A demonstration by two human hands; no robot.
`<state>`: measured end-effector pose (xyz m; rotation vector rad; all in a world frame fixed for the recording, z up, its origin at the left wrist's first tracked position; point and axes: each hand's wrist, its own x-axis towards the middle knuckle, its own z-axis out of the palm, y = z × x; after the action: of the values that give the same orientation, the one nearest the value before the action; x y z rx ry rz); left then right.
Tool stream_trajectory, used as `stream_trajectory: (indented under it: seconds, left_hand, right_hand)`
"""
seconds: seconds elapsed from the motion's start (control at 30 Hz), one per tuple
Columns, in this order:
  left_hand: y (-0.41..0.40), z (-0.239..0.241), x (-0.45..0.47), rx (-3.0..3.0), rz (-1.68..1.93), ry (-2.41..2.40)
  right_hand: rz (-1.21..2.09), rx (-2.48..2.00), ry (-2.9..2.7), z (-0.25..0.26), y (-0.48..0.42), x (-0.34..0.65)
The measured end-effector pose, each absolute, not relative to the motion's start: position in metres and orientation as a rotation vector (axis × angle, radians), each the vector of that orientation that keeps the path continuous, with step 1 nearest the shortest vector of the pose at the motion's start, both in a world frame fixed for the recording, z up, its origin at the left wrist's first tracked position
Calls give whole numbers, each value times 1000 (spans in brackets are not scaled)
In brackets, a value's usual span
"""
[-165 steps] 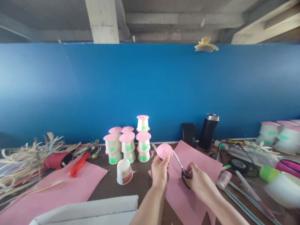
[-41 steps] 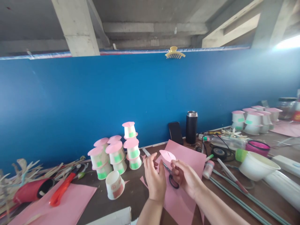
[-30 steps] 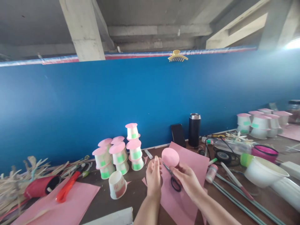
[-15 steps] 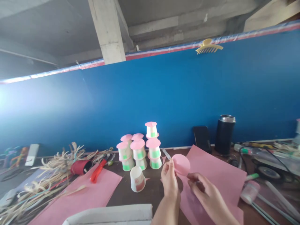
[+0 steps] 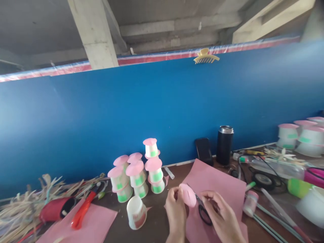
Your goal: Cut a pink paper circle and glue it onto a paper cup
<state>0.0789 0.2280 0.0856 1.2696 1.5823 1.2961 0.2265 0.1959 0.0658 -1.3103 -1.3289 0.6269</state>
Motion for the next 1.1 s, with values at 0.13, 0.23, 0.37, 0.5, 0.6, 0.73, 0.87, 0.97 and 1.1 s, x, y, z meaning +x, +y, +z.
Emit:
stream_trajectory:
  seconds: [0.13, 0.23, 0.37, 0.5, 0.6, 0.73, 0.87, 0.97, 1.1]
  left_hand:
    - [227, 82, 75, 1323, 1239, 1679]
    - [223, 83, 75, 1411, 1200, 1780]
    - [218, 87, 76, 1580, 1138, 1901]
    - [217, 86, 77, 1737, 1131, 1935]
    - [220, 82, 77, 1854, 1198, 1986]
    - [222, 78, 75, 2025, 1401, 1966]
    - [219, 81, 80, 2193, 1573, 1781]
    - [214, 92, 87, 2211, 1680, 1706]
    - [208, 126, 86, 2227, 1753, 1622]
  right_hand:
    - [627, -1297, -1317, 67, 195, 226]
    - [604, -1305, -1296, 70, 195, 227]
    - [585, -1307, -1269, 72, 196, 227]
    - [606, -1294, -1249, 74, 197, 226]
    - [591, -1277, -1273, 76, 198, 226]
    - [555, -1262, -1341, 79, 198, 225]
    - [565, -1231, -1366, 81, 197, 223]
    - [574, -1220, -1368, 81, 197, 223]
    - [596, -1222, -1367, 76, 199, 224]
